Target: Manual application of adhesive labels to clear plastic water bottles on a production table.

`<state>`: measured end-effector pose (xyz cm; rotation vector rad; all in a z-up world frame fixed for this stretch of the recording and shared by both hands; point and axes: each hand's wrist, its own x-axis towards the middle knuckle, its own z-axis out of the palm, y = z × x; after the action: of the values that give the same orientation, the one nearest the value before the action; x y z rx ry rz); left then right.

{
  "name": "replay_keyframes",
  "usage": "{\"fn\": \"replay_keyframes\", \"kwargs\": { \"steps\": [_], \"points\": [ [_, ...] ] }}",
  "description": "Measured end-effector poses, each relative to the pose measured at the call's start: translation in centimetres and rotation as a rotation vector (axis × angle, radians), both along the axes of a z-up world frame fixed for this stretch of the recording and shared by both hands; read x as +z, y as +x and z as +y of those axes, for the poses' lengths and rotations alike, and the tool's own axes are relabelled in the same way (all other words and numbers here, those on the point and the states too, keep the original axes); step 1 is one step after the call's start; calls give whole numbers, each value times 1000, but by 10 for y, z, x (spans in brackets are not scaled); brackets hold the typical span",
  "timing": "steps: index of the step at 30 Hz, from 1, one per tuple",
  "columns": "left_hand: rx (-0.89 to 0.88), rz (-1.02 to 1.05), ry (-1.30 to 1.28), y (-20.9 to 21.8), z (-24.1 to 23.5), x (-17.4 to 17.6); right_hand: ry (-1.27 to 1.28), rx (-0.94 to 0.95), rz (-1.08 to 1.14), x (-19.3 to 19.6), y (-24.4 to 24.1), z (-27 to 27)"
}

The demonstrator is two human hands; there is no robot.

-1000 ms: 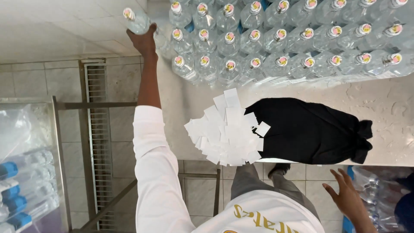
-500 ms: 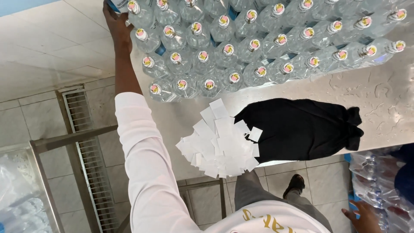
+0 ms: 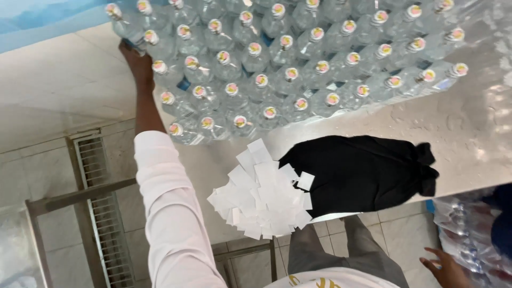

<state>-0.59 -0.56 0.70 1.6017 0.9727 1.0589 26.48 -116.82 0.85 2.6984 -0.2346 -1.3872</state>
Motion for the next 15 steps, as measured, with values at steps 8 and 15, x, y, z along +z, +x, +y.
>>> {"fn": "replay_keyframes", "kwargs": {
  "steps": [8,15],
  "points": [
    [-270,-134,-218,-20,17,-4,345,32,-200,48,-12,31],
    [-318,-221,-162,-104,-9,78,512,-14,-315,103,106,117]
  ]
}}
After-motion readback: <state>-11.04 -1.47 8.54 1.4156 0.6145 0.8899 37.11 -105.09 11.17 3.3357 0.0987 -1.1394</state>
